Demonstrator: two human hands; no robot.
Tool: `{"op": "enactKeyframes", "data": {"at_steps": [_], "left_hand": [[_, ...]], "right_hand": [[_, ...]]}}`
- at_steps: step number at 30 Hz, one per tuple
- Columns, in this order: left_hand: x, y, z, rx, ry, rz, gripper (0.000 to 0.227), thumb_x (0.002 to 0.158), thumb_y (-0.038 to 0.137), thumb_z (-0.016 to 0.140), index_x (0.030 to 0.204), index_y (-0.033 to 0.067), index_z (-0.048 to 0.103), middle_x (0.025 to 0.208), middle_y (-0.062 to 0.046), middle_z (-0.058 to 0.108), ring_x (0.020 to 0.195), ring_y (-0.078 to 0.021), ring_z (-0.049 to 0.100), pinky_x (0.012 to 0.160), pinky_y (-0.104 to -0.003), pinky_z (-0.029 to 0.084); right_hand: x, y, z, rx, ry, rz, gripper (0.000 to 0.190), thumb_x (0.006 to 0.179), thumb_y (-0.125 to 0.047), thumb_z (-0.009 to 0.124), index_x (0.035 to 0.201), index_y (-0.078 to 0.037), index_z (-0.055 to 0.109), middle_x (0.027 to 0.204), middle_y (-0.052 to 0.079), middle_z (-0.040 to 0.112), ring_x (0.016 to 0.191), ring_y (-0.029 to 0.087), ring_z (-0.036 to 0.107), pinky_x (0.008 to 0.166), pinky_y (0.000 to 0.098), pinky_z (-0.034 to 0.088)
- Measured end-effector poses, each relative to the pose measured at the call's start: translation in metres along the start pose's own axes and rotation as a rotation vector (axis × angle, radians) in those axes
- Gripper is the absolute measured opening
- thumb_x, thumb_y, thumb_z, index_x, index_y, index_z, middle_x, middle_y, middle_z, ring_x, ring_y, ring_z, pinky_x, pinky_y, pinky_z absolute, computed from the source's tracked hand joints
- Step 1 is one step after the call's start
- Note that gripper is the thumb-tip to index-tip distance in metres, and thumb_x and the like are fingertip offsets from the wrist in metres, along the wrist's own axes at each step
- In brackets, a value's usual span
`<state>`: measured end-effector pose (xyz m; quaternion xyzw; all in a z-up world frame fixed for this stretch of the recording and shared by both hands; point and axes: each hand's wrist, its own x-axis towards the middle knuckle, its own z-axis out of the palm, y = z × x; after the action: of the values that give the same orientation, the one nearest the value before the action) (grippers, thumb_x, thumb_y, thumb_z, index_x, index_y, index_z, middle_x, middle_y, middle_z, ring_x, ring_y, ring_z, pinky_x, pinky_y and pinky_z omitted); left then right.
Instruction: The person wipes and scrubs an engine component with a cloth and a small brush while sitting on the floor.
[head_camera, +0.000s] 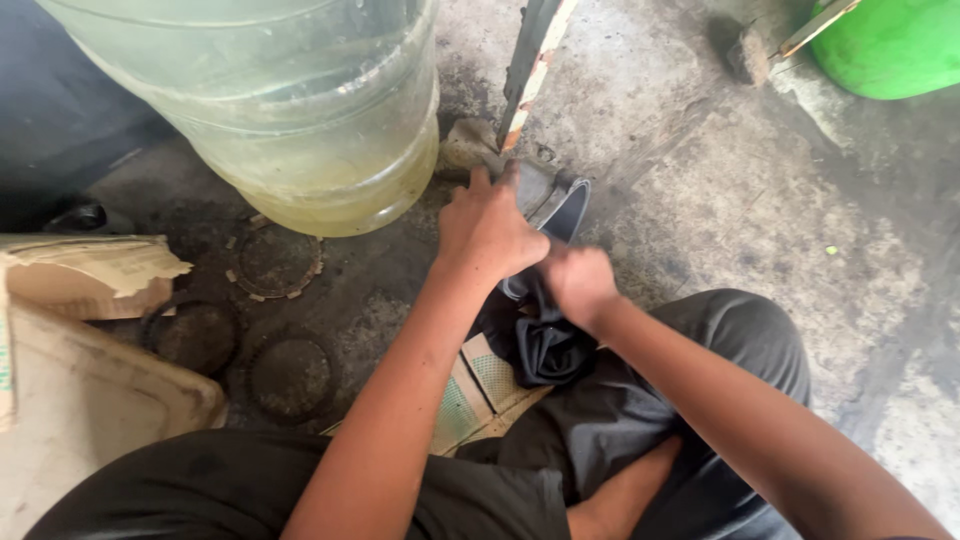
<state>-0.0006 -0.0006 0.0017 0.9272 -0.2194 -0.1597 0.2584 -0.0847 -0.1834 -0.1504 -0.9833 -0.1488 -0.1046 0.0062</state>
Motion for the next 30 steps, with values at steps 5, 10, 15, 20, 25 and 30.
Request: {"op": "enactKeyframes", "data": {"at_steps": [5,10,15,20,25,30], "left_hand": [[0.004,0.001,0.001,0.029,0.054,0.0,0.09,0.071,0.038,0.074,0.151,0.0105,0.042,0.142,-0.026,0.047,0.123,-0.0481,0.054,0.1,-0.052,0.05],[0.003,0.0,0.007,0.009,0.045,0.005,0.089,0.068,0.024,0.067,0.153,0.0147,0.043,0.143,-0.025,0.048,0.123,-0.0477,0.056,0.1,-0.051,0.05],[0.003,0.002,0.005,0.008,0.019,0.008,0.09,0.068,0.024,0.067,0.153,0.0095,0.041,0.142,-0.027,0.047,0.123,-0.0463,0.056,0.101,-0.049,0.05],[0.001,0.005,0.011,0.03,0.034,0.014,0.089,0.07,0.02,0.065,0.154,0.0055,0.039,0.144,-0.027,0.048,0.125,-0.0459,0.057,0.104,-0.049,0.05],[-0.004,0.007,0.001,-0.002,-0.053,-0.056,0.097,0.069,0.02,0.069,0.158,0.0089,0.03,0.152,-0.026,0.04,0.129,-0.0407,0.057,0.104,-0.045,0.051],[-0.006,-0.009,-0.004,-0.061,-0.008,-0.009,0.096,0.072,0.03,0.077,0.155,0.0109,0.033,0.157,-0.023,0.036,0.133,-0.0402,0.051,0.11,-0.044,0.045]], "right_hand": [[0.035,0.017,0.027,-0.076,-0.194,0.227,0.009,0.084,-0.018,0.064,0.085,-0.012,0.07,0.087,0.011,0.071,0.083,0.033,0.071,0.072,0.0466,0.055],[-0.001,-0.002,-0.005,-0.048,-0.267,0.226,0.028,0.075,-0.008,0.062,0.103,-0.009,0.065,0.093,0.016,0.07,0.082,0.036,0.07,0.069,0.0472,0.055],[-0.059,-0.052,-0.06,0.25,-0.517,0.117,0.039,0.077,-0.01,0.064,0.115,-0.012,0.064,0.096,0.015,0.071,0.092,0.038,0.07,0.076,0.0491,0.055],[-0.064,-0.101,-0.082,0.788,-0.464,-0.049,0.031,0.088,-0.019,0.066,0.116,-0.006,0.068,0.103,0.018,0.072,0.096,0.04,0.069,0.082,0.0486,0.055],[-0.05,-0.046,-0.094,0.211,-0.509,0.612,0.037,0.091,-0.041,0.066,0.121,-0.02,0.072,0.105,0.013,0.075,0.097,0.032,0.073,0.086,0.0452,0.058],[-0.054,0.019,-0.057,0.051,-0.519,0.855,0.047,0.088,-0.044,0.072,0.117,-0.008,0.062,0.106,0.019,0.072,0.1,0.036,0.072,0.082,0.0497,0.058]]}}
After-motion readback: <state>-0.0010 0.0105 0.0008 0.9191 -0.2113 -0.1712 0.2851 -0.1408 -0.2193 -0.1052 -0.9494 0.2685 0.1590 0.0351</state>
